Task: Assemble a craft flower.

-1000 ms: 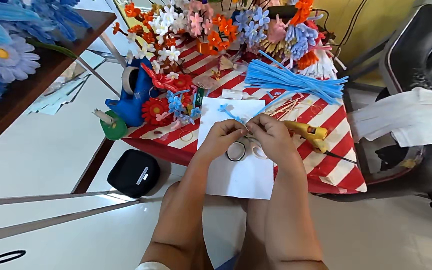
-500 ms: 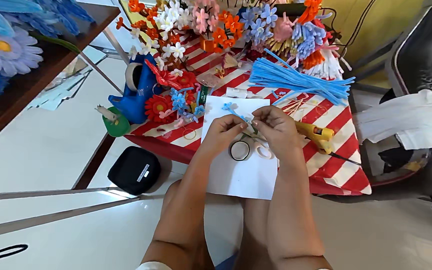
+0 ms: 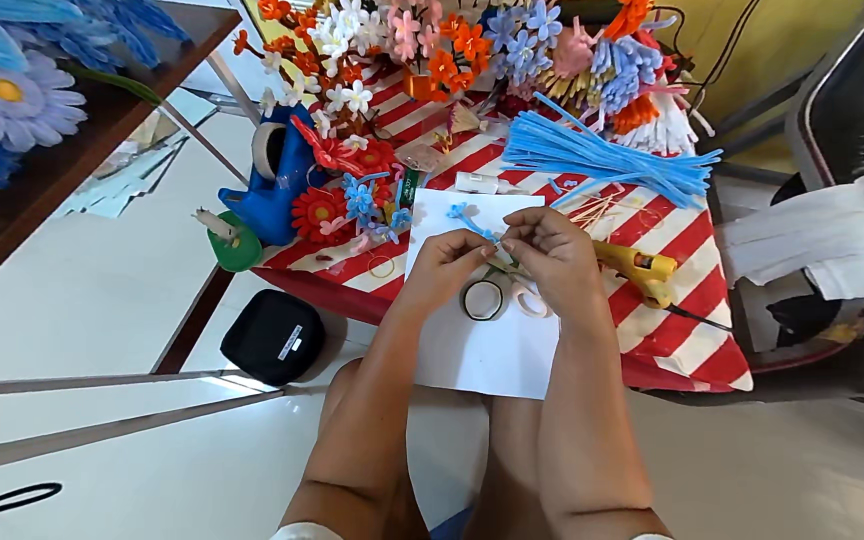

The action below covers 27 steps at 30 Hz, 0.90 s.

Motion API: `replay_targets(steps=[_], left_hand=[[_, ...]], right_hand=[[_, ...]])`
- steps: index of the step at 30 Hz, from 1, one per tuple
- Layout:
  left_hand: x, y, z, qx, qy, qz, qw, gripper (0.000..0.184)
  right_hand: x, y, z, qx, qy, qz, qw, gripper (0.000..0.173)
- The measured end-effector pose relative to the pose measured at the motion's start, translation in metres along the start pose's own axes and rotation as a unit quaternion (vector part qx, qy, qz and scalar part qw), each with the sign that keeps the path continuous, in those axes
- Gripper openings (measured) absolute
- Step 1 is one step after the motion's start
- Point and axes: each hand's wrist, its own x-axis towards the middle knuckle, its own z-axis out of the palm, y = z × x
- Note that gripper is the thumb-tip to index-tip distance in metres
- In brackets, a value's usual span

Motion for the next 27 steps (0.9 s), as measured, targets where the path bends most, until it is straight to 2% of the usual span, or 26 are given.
replay_targets(steps=[10, 17, 27], left_hand=[[-0.0013, 0.0018, -0.004, -0.003, 0.005, 0.001, 1.0, 0.011], [-0.0019, 0.0017, -0.005, 0.0, -0.003, -0.007, 1.0, 0.011], [-0.0008, 0.0012, -0.0049, 0.032, -0.03, -0.012, 0.999, 0.009]], right_hand=[[0.0012, 0.0012, -0.0029, -0.017, 0.016, -0.002, 1.0, 0.02], [0.0005, 0.0039, 0.001, -0.018, -0.038, -0.008, 0.999, 0.019], [0.0002, 0.0032, 0.001, -0.003, -0.054, 0.02, 0.998, 0.02]])
